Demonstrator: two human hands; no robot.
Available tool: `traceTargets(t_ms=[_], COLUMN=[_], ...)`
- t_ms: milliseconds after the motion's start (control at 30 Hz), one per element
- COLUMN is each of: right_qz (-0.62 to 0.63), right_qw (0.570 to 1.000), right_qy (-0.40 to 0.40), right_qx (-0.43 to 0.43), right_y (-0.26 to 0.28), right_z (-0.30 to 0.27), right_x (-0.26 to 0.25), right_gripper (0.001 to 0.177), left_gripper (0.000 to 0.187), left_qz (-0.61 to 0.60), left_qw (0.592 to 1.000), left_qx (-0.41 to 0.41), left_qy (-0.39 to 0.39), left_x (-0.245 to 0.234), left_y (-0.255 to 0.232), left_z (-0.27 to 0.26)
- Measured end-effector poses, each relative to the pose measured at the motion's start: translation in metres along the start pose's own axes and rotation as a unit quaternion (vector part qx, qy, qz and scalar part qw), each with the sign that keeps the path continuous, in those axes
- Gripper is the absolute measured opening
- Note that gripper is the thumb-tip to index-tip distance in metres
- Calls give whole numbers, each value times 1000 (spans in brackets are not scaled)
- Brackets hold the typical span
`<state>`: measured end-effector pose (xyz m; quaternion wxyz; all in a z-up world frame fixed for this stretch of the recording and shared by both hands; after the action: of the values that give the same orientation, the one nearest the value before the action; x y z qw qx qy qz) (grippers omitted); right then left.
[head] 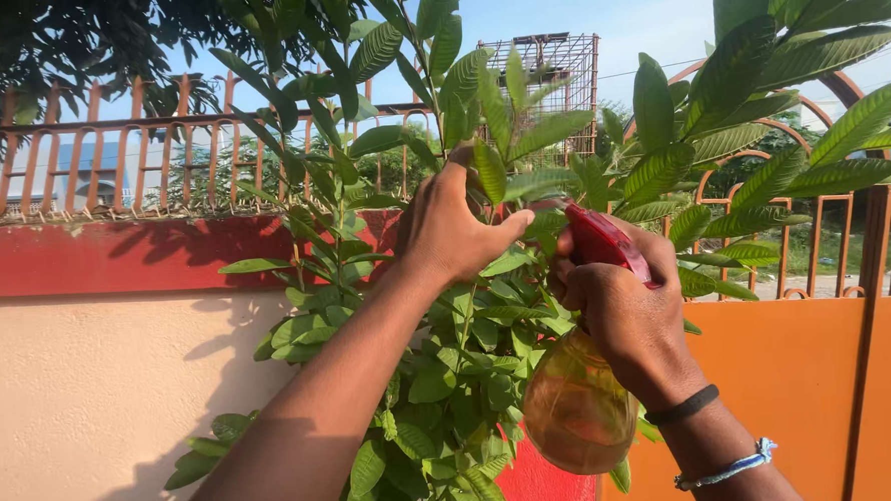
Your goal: The person sprays the leaves of a plant using a spray bottle and touches the leaves by hand.
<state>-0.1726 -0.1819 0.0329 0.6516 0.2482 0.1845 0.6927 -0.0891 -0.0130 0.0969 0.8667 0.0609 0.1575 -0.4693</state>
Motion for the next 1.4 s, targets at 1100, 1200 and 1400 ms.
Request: traceTargets(t_ms=[1100, 1200, 1400], right_qz=[440, 401, 312], right_qw=[821, 856, 905], right_qy=[354, 283, 132], right_qx=[81, 164, 258], right_y=[-175, -231, -339], right_z=[-91, -129, -207], right_x=[-137, -171, -175], right_gripper=[45, 68, 65], left_gripper=[80, 71, 55], left_qz=[-89, -80, -47], left_qw=[993, 992, 979], left_qx=[37, 90, 180], left_qy=[62, -29, -87], left_x=[9, -4, -14], left_y=[20, 9, -5], left_z=[-97, -105, -155])
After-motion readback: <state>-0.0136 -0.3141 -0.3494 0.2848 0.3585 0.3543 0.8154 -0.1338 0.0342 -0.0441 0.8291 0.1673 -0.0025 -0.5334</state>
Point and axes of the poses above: each hand's wrist, its own z-axis towards the middle knuckle, its own x-axis out of the palm, y = z × x, the point moved 1 cm from there along z, towards the middle knuckle, and after that the axes turned 6 degrees about y, right-handed, at the moved point
